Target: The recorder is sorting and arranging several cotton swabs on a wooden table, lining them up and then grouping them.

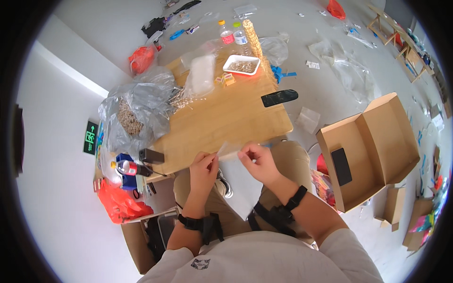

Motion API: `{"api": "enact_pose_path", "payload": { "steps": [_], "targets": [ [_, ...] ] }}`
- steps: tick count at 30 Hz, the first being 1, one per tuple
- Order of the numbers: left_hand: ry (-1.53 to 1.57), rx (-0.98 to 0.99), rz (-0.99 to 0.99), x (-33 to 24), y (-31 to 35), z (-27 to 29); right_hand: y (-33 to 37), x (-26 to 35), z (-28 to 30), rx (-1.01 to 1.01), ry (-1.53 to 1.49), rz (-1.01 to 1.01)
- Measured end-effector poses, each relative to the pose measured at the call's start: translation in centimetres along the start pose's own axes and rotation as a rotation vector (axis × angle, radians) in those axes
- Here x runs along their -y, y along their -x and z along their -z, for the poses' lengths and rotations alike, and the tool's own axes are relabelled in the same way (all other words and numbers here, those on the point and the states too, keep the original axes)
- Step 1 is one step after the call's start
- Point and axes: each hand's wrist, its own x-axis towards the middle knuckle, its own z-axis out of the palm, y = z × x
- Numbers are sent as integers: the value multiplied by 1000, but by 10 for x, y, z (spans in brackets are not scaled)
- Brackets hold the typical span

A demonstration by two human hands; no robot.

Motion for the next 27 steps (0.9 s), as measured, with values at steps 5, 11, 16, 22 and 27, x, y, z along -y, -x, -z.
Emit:
{"api": "enact_pose_path", "payload": {
  "steps": [5, 11, 16, 22, 27],
  "targets": [
    [189, 59, 204, -12, 21, 4, 15, 8, -21, 51, -87, -335],
    [516, 254, 443, 7, 61, -22, 36, -26, -25, 119, 108, -476],
    [1000, 355, 727, 32, 77, -35, 32, -78, -1, -180, 818, 338],
    [943, 509, 634, 39, 81, -36, 35, -59, 3, 196, 177, -431],
    [760, 282, 485, 54, 86, -52, 33, -53, 3, 256, 276, -435]
  ]
}}
